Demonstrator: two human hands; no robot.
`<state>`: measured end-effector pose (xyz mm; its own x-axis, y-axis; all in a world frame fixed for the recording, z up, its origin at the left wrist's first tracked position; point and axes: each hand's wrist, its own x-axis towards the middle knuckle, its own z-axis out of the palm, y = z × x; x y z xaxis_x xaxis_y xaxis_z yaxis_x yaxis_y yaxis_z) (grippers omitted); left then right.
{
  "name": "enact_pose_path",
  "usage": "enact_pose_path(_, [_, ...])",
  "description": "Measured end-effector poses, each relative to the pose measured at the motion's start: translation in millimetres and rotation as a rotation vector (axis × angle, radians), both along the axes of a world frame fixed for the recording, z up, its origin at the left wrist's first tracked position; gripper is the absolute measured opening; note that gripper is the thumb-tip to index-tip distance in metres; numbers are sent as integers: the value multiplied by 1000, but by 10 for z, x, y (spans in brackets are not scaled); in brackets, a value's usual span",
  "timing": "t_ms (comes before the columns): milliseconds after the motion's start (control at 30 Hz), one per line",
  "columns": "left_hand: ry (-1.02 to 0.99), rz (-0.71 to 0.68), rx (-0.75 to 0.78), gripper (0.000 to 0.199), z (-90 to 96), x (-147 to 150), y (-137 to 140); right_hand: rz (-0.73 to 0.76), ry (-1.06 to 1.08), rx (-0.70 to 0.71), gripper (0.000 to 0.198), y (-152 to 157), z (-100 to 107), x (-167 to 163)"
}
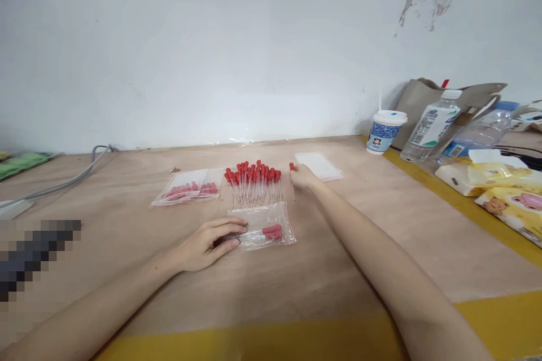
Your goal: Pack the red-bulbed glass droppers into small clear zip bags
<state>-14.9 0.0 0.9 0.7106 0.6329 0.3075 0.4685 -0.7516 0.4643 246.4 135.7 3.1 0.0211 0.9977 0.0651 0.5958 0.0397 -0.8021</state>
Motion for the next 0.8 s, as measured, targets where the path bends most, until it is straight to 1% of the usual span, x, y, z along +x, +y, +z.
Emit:
enact_pose_path(100, [11, 5, 1, 26, -9, -2, 8, 71, 172, -15, 18, -232, 12, 184])
enact_pose_path(200, [20, 13, -1, 26, -18, -5, 16, 129, 509, -54, 21, -507, -2, 317])
enact_pose_path(267, [20, 15, -2, 26, -22, -8, 20, 121, 698, -88, 22, -662, -43, 357])
enact_pose_path(300, [21, 15, -2, 26, -23, -10, 22, 102, 743, -91, 25, -722, -72, 361])
enact_pose_path(367, [23, 18, -2, 27, -24, -17, 24, 50, 797, -54, 32, -805, -139, 342])
enact_pose_path(433, [28, 26, -3, 29, -25, -24, 26, -14, 821, 26, 42, -854, -198, 294])
enact_pose_path(500, [36, 37, -8, 30, -25, -29, 27, -80, 823, 66, 46, -892, -231, 232])
enact_pose_path(567, [43, 49, -13, 32, -23, -32, 26, -120, 835, 24, 44, -939, -229, 174])
enact_pose_path(633, [43, 61, -15, 33, -20, -32, 23, -118, 857, -60, 40, -997, -200, 135])
enact_pose_path(700, [44, 73, -14, 33, -16, -33, 20, -95, 857, -128, 37, -1056, -160, 120])
enact_pose_path(800, [53, 85, -12, 34, -12, -35, 17, -35, 826, -180, 34, -1120, -118, 128])
